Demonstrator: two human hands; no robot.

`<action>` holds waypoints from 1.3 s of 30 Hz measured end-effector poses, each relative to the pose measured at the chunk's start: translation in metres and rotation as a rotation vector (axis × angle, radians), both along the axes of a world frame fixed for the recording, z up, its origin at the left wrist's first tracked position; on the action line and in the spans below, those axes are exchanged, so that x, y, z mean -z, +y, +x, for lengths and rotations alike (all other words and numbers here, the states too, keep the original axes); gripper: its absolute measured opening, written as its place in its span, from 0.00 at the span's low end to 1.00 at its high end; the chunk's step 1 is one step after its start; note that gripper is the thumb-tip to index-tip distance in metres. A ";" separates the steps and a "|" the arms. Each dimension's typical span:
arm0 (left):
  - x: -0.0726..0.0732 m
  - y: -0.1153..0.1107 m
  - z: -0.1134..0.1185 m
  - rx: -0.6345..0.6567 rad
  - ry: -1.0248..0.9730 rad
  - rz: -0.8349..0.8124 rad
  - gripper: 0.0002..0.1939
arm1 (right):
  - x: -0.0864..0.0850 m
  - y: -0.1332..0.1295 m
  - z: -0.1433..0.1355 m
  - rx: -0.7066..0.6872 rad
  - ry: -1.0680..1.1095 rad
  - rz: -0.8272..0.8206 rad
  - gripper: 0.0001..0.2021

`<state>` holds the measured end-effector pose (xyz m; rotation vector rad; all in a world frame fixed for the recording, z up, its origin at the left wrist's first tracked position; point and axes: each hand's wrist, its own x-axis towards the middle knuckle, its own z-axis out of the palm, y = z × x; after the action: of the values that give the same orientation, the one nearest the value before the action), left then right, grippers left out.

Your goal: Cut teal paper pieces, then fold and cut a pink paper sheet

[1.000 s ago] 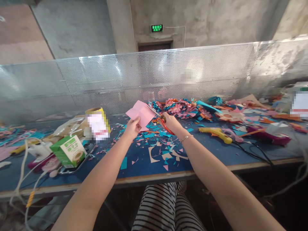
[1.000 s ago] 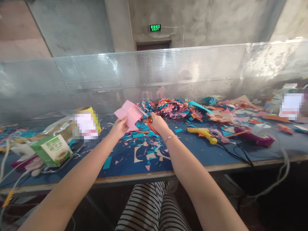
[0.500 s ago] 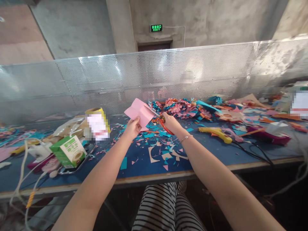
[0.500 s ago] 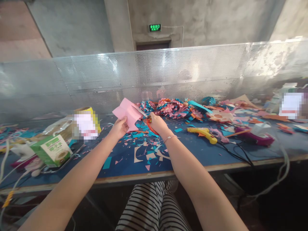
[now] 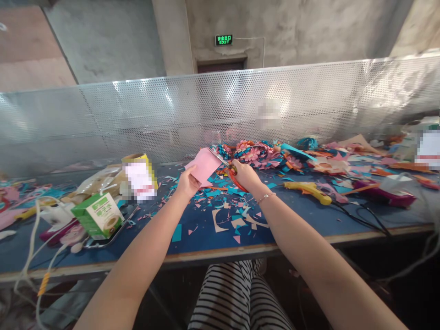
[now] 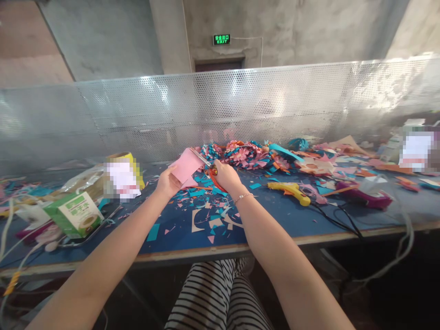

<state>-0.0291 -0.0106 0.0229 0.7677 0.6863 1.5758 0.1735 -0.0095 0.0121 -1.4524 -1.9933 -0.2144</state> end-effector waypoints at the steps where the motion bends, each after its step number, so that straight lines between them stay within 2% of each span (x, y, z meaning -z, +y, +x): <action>1: -0.001 -0.001 0.000 -0.001 -0.018 0.022 0.13 | -0.001 -0.002 0.000 0.006 -0.012 0.012 0.17; 4: -0.005 -0.003 -0.002 -0.008 -0.056 0.079 0.16 | -0.004 -0.006 -0.001 0.020 -0.031 0.043 0.16; 9: -0.007 0.003 -0.006 -0.029 -0.008 0.086 0.13 | -0.007 -0.012 0.000 0.001 -0.021 0.120 0.14; 12: -0.006 0.008 -0.007 -0.082 0.035 0.159 0.13 | -0.008 -0.014 0.000 0.015 -0.014 0.110 0.13; 18: -0.004 0.007 -0.004 -0.104 0.089 0.367 0.20 | -0.009 -0.014 0.000 0.060 -0.013 0.058 0.14; 24: -0.005 0.002 -0.003 -0.049 0.140 0.434 0.28 | -0.007 -0.012 0.000 0.040 -0.005 0.079 0.15; 28: -0.004 0.001 0.000 -0.045 0.132 0.438 0.25 | -0.006 -0.012 -0.001 0.032 0.019 0.074 0.16; 34: -0.005 -0.001 0.002 -0.065 0.094 0.320 0.20 | -0.006 -0.011 -0.001 -0.009 0.046 0.052 0.19; 39: -0.006 -0.002 0.002 -0.044 0.071 0.295 0.18 | -0.008 -0.012 -0.002 -0.029 0.061 0.029 0.20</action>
<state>-0.0270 -0.0129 0.0286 1.0349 0.5299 1.7186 0.1712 -0.0217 0.0199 -1.3946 -1.9532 -0.1830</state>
